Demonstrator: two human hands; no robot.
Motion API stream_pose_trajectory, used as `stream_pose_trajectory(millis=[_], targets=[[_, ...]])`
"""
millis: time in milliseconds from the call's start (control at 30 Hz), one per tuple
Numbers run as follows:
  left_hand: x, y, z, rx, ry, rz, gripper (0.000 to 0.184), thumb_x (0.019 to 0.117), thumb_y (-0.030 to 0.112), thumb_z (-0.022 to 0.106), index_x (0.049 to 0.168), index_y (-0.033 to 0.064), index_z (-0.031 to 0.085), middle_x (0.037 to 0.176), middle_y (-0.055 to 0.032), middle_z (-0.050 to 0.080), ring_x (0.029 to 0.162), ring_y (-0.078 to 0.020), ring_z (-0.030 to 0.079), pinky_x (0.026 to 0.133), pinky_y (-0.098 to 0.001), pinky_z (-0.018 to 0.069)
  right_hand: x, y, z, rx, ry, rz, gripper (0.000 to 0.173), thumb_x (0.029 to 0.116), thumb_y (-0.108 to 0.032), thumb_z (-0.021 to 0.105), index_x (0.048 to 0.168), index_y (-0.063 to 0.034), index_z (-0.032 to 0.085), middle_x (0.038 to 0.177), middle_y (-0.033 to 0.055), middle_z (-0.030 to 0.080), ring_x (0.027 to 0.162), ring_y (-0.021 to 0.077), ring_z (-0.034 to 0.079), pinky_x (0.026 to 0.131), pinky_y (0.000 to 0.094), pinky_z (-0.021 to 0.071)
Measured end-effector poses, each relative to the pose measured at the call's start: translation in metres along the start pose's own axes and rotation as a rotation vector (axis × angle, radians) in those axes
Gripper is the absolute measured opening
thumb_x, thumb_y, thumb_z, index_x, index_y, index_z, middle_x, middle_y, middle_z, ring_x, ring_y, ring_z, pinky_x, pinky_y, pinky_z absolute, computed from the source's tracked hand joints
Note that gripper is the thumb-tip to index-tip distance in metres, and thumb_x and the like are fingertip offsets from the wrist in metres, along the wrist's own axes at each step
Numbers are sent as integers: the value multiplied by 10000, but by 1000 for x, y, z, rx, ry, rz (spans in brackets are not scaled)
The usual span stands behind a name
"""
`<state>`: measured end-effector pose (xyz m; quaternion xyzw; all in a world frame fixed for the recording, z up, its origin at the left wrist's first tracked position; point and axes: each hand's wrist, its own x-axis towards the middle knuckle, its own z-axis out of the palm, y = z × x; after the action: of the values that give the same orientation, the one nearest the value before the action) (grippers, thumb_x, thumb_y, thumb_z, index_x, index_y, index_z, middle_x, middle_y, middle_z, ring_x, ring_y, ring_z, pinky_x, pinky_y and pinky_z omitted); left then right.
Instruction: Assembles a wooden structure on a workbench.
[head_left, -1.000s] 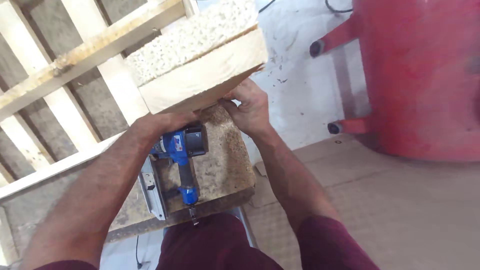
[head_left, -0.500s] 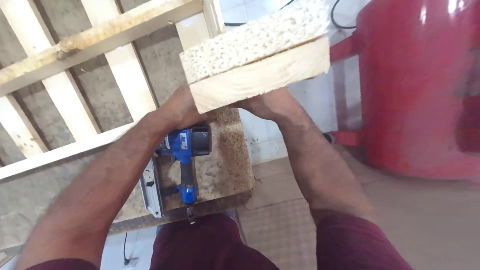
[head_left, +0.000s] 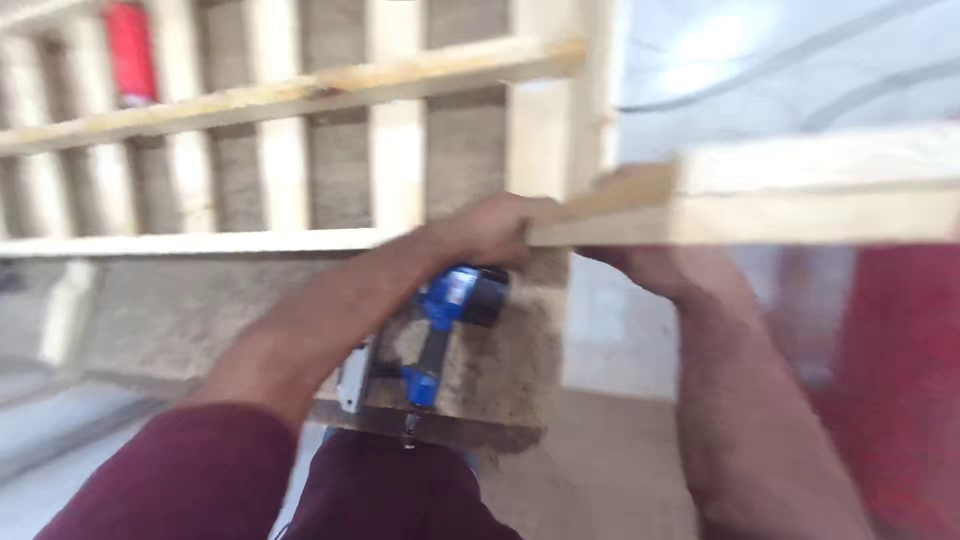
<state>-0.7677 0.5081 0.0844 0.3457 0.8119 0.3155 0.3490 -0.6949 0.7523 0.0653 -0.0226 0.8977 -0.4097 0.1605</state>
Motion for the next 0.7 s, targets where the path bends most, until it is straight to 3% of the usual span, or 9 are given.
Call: stream_pose_trajectory(millis=[67,167,267,333,433,500,600,667,700], targets=[[7,-14,6,30,53,33,496,841,193,816,1298,94,650,1109,-99,738,1032,-231,708,916,-492,574,10,2,0,-48,-43,-15,667,859,-288,819,1443,-145,530,1316,151,645,1215,267,635,1036,550,513],[14,-17,10,60,16,20,577,847,209,804,1379,108,608,1157,-100,731,1086,-244,693,951,-502,557,12,9,-3,-172,-67,-30,650,880,-294,806,1442,-112,535,1359,208,619,1274,350,603,1076,623,460],[18,-21,12,86,3,55,522,884,255,776,1347,94,598,1126,-102,729,1068,-253,696,928,-510,563,10,9,3,-160,2,-91,749,808,-278,848,1445,-74,510,1350,217,616,1248,340,615,1062,593,476],[13,-21,14,134,43,34,617,888,268,764,1439,126,525,1148,-94,726,1081,-264,695,915,-523,574,10,6,11,-111,51,-89,796,780,-213,870,1457,-66,479,1342,218,609,1216,323,629,1038,558,505],[-28,-15,13,184,196,63,820,871,201,776,1591,174,385,1453,-62,598,1381,-261,519,1142,-486,437,-11,1,34,-109,198,-10,803,796,-190,855,1487,-85,459,1371,227,600,1207,347,639,1010,571,529],[-82,-29,-5,19,325,119,704,913,87,701,1565,152,443,1553,-54,512,1468,-218,428,1222,-438,354,-45,-7,59,-96,306,124,833,814,-184,842,1503,-42,395,1382,270,567,1120,370,665,906,558,573],[-174,-112,-67,-160,765,53,458,949,21,635,1405,22,597,1439,-111,613,1320,-184,586,1135,-387,474,-116,-16,101,18,365,236,859,889,-126,767,1575,-4,265,1497,254,456,998,201,694,796,368,616],[-226,-198,-138,-30,1025,-148,457,957,17,593,1410,-29,545,1434,-162,597,1269,-205,621,1083,-375,515,-166,-30,142,63,429,365,661,921,-100,725,1483,51,413,1373,247,564,906,144,684,776,322,601],[-242,-235,-179,79,1031,-348,500,998,118,595,1471,7,479,1464,-163,568,1249,-218,631,1058,-385,527,-193,-44,164,58,456,478,584,927,-109,717,1442,36,483,1321,237,611,899,170,694,788,359,607]])
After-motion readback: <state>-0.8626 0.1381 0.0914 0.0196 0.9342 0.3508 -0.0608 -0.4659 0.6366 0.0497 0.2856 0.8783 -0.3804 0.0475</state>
